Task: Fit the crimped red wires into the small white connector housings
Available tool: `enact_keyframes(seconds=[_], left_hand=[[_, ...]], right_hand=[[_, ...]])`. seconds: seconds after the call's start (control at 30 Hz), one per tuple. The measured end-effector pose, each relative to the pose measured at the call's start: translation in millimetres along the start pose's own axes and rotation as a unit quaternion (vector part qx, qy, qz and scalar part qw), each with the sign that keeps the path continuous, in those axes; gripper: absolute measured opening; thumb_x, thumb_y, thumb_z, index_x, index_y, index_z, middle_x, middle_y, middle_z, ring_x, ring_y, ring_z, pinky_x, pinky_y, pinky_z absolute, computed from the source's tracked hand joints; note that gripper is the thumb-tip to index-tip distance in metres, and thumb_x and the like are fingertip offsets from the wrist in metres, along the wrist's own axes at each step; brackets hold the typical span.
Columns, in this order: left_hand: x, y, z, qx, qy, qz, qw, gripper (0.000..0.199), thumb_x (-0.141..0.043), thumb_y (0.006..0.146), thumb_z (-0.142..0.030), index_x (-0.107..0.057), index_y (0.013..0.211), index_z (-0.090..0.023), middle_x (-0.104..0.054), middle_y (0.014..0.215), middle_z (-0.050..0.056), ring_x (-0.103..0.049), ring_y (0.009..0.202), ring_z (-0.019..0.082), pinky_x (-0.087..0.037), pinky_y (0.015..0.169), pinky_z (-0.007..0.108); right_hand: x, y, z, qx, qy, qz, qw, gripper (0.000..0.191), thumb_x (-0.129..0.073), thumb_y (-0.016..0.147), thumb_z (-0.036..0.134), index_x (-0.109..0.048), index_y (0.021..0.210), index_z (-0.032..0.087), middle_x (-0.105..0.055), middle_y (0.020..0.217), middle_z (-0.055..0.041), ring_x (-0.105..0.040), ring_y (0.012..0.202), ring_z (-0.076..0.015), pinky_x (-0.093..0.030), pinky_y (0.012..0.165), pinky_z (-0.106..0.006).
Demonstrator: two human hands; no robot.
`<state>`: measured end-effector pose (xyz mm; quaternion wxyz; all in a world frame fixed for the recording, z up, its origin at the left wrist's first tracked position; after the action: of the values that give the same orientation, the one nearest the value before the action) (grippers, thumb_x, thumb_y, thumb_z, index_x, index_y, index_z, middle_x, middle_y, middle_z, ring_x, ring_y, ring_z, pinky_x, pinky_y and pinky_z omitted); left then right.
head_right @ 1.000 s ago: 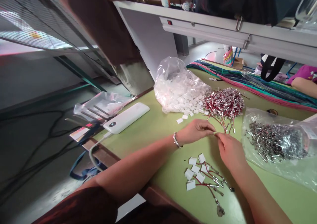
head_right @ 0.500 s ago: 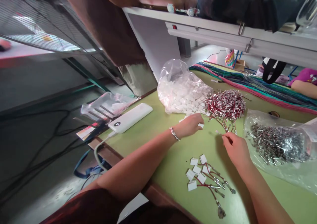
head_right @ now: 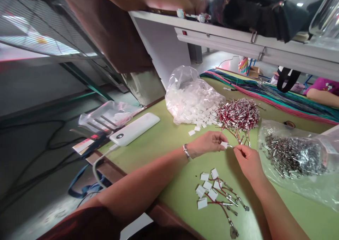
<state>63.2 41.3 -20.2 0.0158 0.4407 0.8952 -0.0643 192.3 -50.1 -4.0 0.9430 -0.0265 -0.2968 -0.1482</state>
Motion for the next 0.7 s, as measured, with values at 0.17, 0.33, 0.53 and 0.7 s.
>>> enact_keyframes(seconds=[0.17, 0.33, 0.53, 0.7], left_hand=[[-2.6, -4.4, -10.5, -0.015, 0.084, 0.017, 0.996, 0.017, -0.074, 0.066, -0.015, -0.068, 0.081, -0.016, -0.06, 0.063, -0.004, -0.051, 0.056, 0.005, -0.04, 0.052, 0.019], [-7.9, -4.9, -6.0, -0.008, 0.128, 0.038, 0.991, 0.018, -0.074, 0.066, -0.017, -0.069, 0.083, -0.014, -0.053, 0.053, -0.006, -0.046, 0.049, 0.005, -0.036, 0.047, 0.018], [-13.4, -2.4, 5.0, 0.026, 0.14, 0.062, 0.988, 0.017, -0.074, 0.07, -0.019, -0.068, 0.085, -0.013, -0.056, 0.055, -0.005, -0.049, 0.05, 0.006, -0.037, 0.047, 0.018], [-14.0, -2.7, 1.0, -0.002, 0.17, 0.052, 0.984, 0.017, -0.077, 0.068, -0.019, -0.068, 0.081, -0.014, -0.057, 0.059, -0.005, -0.048, 0.054, 0.006, -0.038, 0.052, 0.018]], right_hand=[[-4.0, -0.6, 0.9, 0.024, -0.055, 0.021, 0.998, 0.029, -0.049, 0.081, 0.043, -0.066, 0.07, 0.022, -0.053, 0.052, 0.0019, -0.044, 0.049, -0.0142, -0.033, 0.049, -0.025], [-14.4, -2.7, 0.0, 0.045, -0.118, 0.068, 0.99, 0.028, -0.045, 0.085, 0.041, -0.06, 0.069, 0.024, -0.05, 0.051, 0.0026, -0.045, 0.051, -0.0151, -0.033, 0.051, -0.025], [-19.3, -5.8, -3.2, 0.051, -0.16, 0.079, 0.983, 0.027, -0.042, 0.086, 0.039, -0.057, 0.069, 0.024, -0.055, 0.057, 0.0008, -0.048, 0.054, -0.0166, -0.033, 0.052, -0.026], [-20.4, -4.5, -11.1, 0.049, -0.146, 0.087, 0.984, 0.027, -0.043, 0.086, 0.042, -0.056, 0.071, 0.025, -0.058, 0.059, 0.0003, -0.052, 0.056, -0.0182, -0.036, 0.053, -0.027]])
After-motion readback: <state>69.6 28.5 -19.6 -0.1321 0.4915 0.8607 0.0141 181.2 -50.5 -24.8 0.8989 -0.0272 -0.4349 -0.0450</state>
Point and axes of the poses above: each hand's wrist, its own y-axis towards the middle knuckle, its own x-axis out of the back of the hand, z = x × y, the point moved 7 cm from there along y, towards the middle knuckle
